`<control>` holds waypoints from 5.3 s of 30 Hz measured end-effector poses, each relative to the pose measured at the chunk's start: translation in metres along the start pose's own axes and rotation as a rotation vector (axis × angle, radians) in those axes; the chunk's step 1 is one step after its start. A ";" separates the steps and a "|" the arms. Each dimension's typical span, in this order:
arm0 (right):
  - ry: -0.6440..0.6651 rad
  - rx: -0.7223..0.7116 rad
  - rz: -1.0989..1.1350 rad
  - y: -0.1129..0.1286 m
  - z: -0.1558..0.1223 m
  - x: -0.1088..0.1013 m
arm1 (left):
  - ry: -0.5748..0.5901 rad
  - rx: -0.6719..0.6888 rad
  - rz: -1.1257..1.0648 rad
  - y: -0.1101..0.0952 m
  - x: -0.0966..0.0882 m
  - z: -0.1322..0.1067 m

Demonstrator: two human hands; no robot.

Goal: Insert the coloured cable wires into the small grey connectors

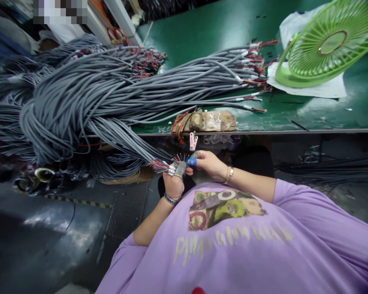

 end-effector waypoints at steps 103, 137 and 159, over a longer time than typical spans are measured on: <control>-0.123 -0.134 0.207 0.009 0.039 -0.007 | 0.087 -0.046 -0.026 -0.029 0.023 0.004; 0.010 0.117 0.415 0.020 0.033 -0.004 | 0.045 -0.015 -0.015 -0.024 0.022 0.004; -0.131 0.053 0.488 0.008 0.046 0.005 | -0.001 -0.049 0.042 -0.018 0.025 0.005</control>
Point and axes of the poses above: each hand's wrist, its own z-axis towards the middle knuckle, its own x-axis out of the palm, y = z × x, the point moved 1 cm from there along z, towards the middle knuckle, and after that the axes turned 7 degrees about -x, right-handed, at the moved point
